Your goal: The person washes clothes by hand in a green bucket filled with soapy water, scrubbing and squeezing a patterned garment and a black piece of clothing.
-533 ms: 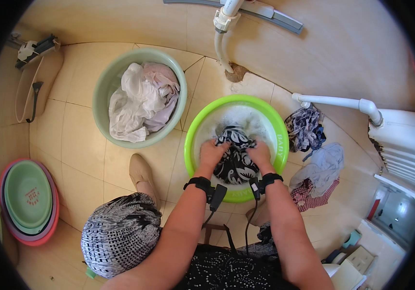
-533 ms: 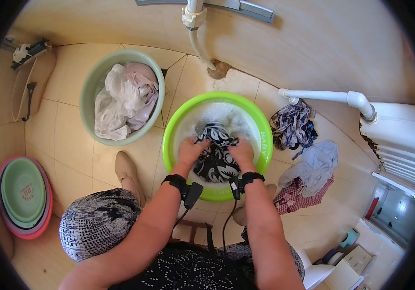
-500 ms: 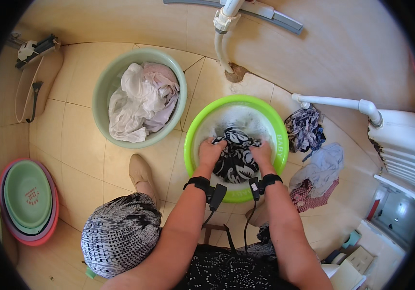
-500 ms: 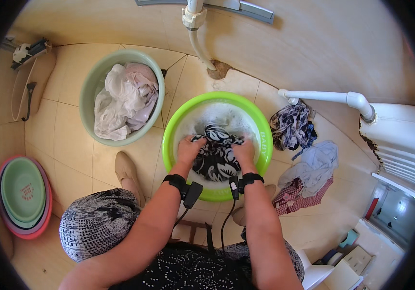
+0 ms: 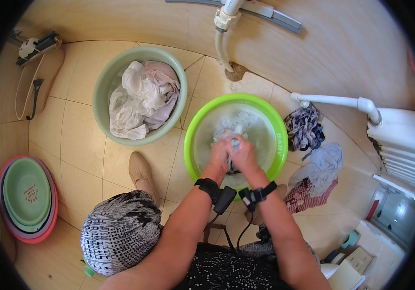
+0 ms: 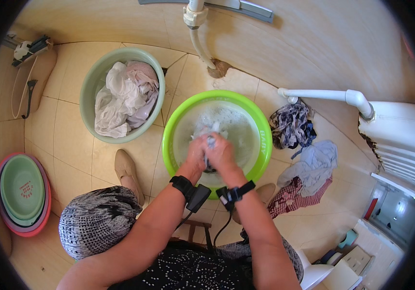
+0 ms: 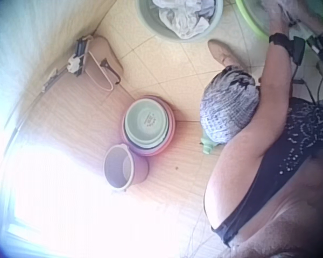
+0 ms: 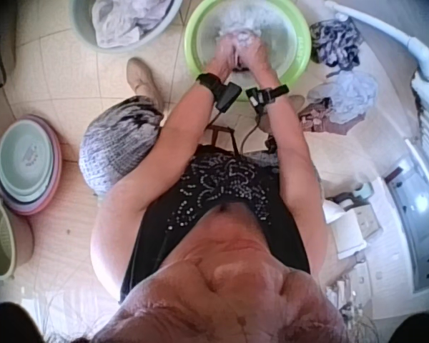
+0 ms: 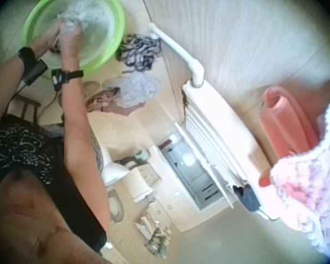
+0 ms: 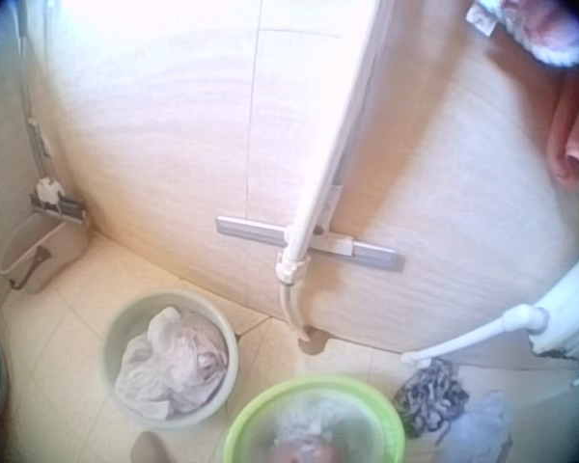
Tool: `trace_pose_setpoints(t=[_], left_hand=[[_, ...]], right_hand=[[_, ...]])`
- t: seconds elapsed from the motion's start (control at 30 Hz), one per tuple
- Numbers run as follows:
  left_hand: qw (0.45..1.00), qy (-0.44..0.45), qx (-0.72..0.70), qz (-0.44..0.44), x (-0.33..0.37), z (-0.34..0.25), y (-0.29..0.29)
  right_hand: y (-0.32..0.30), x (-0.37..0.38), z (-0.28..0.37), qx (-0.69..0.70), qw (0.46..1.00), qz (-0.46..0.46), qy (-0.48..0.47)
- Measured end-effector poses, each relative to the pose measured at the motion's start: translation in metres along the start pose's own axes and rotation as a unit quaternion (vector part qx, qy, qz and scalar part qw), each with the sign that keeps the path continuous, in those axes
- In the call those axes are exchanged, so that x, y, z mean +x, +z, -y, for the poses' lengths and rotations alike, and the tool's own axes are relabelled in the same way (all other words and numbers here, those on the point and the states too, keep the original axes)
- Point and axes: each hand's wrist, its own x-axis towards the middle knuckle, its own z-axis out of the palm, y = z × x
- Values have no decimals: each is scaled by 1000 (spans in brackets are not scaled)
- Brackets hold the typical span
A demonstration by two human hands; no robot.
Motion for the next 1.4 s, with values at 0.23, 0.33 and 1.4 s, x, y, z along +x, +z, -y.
trace_pose_setpoints(t=[0.23, 0.33, 1.4], left_hand=[[997, -76, -8, -25, -7, -29, 5], [987, -21, 125, -103, 25, -5, -45], [996, -19, 75, -40, 11, 0, -24]], right_hand=[[-26, 26, -116, 185, 944, 8, 273], [-9, 18, -115, 282, 934, -92, 199], [-9, 21, -86, -24, 994, -43, 97]])
